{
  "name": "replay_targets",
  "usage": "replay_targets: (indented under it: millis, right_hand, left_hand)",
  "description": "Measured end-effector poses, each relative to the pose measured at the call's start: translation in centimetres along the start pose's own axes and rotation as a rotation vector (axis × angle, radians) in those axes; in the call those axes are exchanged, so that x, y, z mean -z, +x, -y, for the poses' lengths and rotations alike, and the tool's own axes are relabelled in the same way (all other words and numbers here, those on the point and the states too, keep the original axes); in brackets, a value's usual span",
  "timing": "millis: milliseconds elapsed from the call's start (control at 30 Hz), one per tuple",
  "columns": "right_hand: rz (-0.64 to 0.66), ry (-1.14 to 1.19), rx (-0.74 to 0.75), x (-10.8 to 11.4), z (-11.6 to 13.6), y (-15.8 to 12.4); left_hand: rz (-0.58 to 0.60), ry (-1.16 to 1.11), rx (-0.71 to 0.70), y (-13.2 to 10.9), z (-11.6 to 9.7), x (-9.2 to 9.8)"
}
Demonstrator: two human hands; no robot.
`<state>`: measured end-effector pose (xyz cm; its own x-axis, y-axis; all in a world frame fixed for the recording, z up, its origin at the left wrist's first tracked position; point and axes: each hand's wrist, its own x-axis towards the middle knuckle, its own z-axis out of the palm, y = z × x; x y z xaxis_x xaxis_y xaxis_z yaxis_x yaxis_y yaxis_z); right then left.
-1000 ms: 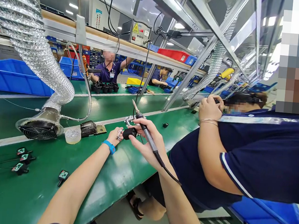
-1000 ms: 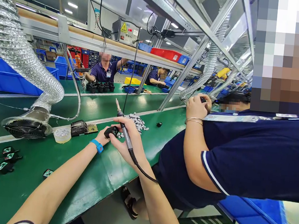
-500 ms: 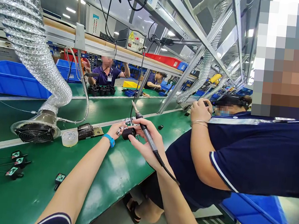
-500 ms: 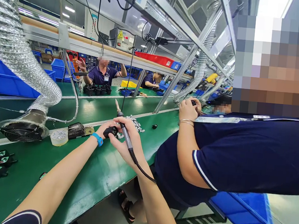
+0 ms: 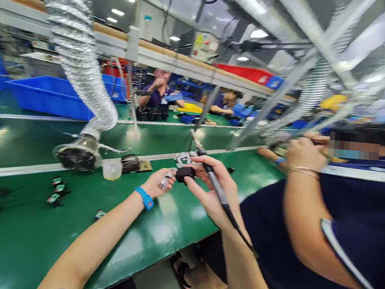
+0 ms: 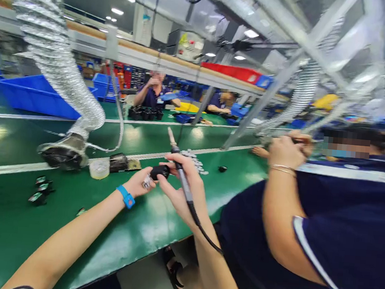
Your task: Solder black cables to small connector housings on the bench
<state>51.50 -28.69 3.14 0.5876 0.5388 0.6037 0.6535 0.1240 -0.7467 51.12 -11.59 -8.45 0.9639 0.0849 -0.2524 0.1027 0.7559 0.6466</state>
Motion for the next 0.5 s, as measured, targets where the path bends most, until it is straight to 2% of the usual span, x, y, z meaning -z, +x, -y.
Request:
replay_targets:
  millis: [133,200,233,300,367,400,433,500]
  right_hand:
    - [-0.044,0.025,-0.055,-1.8,-0.6,-2.5]
    - [-0.039,0.076,-0.097,-3.2,-1.1,-4.0]
    - [-0.021,0.110,-0.123,-4.1,-1.3,-4.9]
    - [0.030,0.180,-0.176,-6.1,-1.5,-6.7]
    - [0.095,0.234,-0.231,-8.4,-1.5,-8.5]
    - [0.128,0.257,-0.252,-9.5,-1.5,-9.3]
    - [0.157,0.279,-0.271,-10.6,-1.5,-10.0]
    - [0.201,0.323,-0.296,-12.6,-1.5,-11.3]
  left_hand:
    - [-0.087,0.016,0.201,-12.4,4.5,3.3]
    - [-0.164,0.117,0.184,-19.0,5.4,5.0]
    - [-0.247,0.224,0.144,-22.2,5.4,5.9]
    - [-0.514,0.590,-0.001,-28.3,4.6,8.3]
    - [-0.799,1.111,-0.159,-33.4,3.5,11.1]
    - [-0.888,1.358,-0.197,-35.5,3.0,12.6]
    - [-0.933,1.571,-0.203,-37.2,2.7,14.0]
    - [-0.915,1.862,-0.181,-39.7,2.7,16.2]
